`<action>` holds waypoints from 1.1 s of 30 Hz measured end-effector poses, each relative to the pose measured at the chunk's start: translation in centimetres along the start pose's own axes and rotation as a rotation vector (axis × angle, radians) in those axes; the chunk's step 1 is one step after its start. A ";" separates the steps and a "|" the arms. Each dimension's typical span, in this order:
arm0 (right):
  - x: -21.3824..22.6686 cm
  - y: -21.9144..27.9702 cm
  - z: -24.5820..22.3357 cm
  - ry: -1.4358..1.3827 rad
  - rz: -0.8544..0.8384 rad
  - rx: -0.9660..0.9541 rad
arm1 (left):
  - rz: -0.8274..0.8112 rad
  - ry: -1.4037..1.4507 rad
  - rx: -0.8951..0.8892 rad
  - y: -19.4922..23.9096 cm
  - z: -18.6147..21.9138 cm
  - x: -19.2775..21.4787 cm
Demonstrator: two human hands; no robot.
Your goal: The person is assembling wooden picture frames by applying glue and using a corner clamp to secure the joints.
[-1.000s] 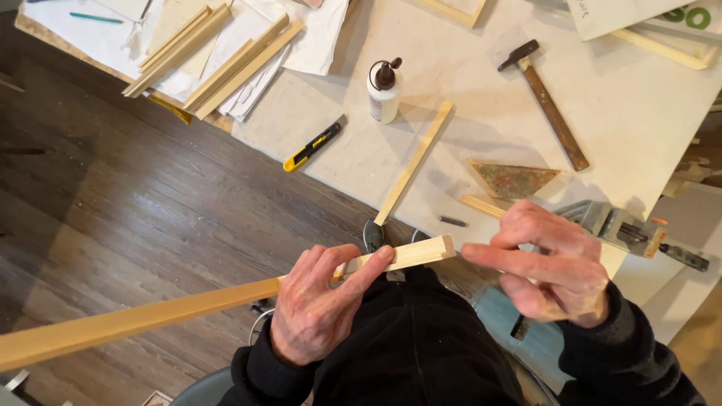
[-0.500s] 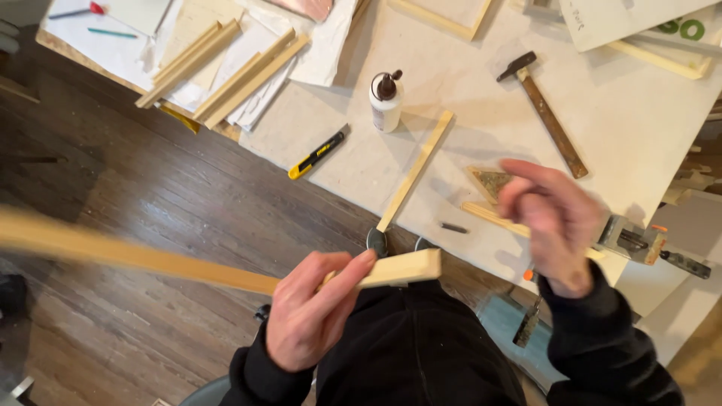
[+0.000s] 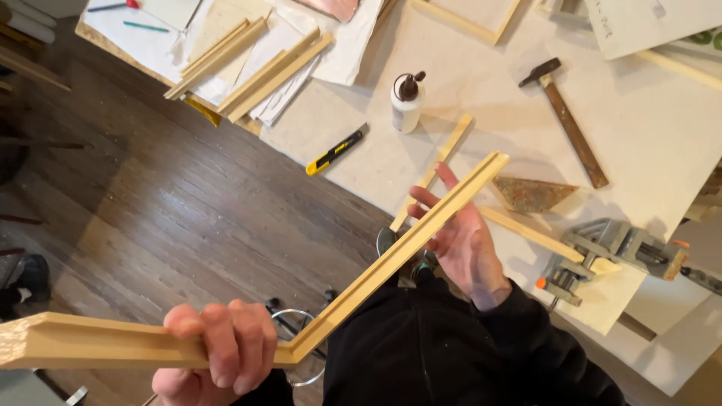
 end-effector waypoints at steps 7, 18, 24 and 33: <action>2.2 -0.9 -0.2 -0.046 0.058 0.161 | 0.214 -0.187 0.066 -2.7 -1.1 -1.9; -1.0 0.0 1.6 0.153 0.277 0.223 | -0.660 -1.636 -0.035 -4.8 -13.1 -8.7; -0.3 0.8 4.2 0.155 0.374 0.189 | -0.686 -1.614 0.058 -3.2 -16.3 -6.2; 3.8 5.1 -1.7 0.711 0.614 0.227 | -0.650 -1.573 0.096 -3.7 -15.2 -5.9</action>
Point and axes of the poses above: each hand's wrist, its own y-axis away from the middle knuckle, its own x-axis out of the back of the hand, z = x × y, the point moved 1 cm from there along -y, towards the middle knuckle, and after that the axes turned 14 degrees about -x, right-handed, at the moved point
